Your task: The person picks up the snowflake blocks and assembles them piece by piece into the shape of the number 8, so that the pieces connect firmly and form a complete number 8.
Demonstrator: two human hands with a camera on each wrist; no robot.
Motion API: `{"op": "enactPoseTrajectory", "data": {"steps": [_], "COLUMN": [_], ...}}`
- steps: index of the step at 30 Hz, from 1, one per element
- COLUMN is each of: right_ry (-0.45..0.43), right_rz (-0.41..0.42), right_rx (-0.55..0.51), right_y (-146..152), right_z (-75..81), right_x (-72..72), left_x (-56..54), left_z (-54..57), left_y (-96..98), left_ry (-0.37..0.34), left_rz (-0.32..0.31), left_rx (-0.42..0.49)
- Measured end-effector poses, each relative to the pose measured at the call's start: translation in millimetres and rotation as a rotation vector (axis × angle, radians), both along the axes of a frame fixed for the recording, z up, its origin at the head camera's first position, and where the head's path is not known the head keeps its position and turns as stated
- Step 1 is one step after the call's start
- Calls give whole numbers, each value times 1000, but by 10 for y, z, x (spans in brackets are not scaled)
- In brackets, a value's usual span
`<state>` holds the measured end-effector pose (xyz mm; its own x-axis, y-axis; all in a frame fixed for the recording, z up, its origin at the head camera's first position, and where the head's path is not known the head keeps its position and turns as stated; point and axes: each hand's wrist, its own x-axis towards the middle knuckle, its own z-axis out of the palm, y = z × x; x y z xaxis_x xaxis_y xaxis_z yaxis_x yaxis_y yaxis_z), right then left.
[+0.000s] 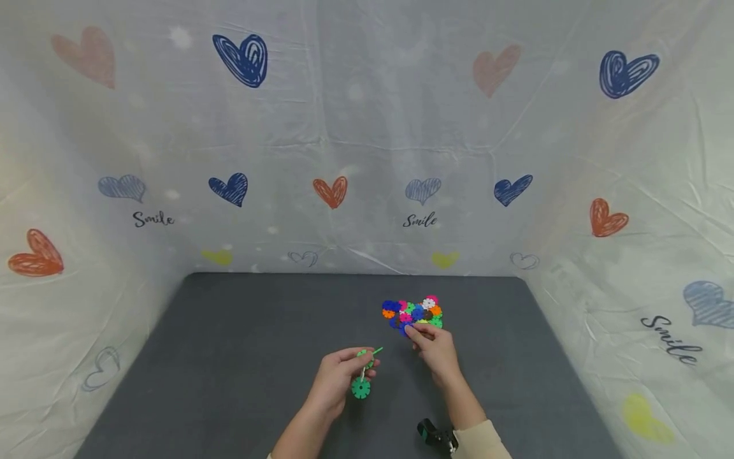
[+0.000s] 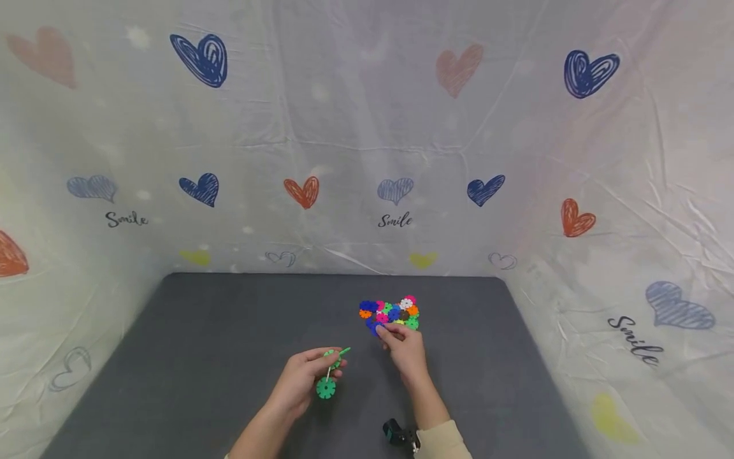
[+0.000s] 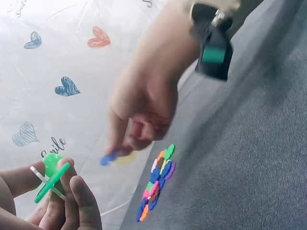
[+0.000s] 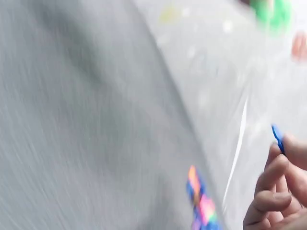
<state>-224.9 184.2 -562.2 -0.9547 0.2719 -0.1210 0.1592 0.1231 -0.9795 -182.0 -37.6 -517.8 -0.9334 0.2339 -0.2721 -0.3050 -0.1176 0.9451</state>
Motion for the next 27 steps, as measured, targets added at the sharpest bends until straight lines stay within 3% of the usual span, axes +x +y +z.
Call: {"op": "enactPoseTrajectory", "data": {"steps": [5, 10, 19, 27], "right_ry": [70, 135, 187, 246], "right_rz": [98, 135, 166, 191], "right_rx": [-80, -99, -77, 7], "right_y": [-206, -325, -403, -410], "right_z": [222, 284, 311, 355], "right_x": [292, 449, 489, 485], "left_x": [-23, -49, -47, -41], "left_z": [-16, -42, -61, -49], "left_y": [-9, -22, -27, -43], "left_ry": [-49, -111, -107, -61], "left_rz": [2, -13, -4, 7], "left_rx": [87, 192, 182, 93]}}
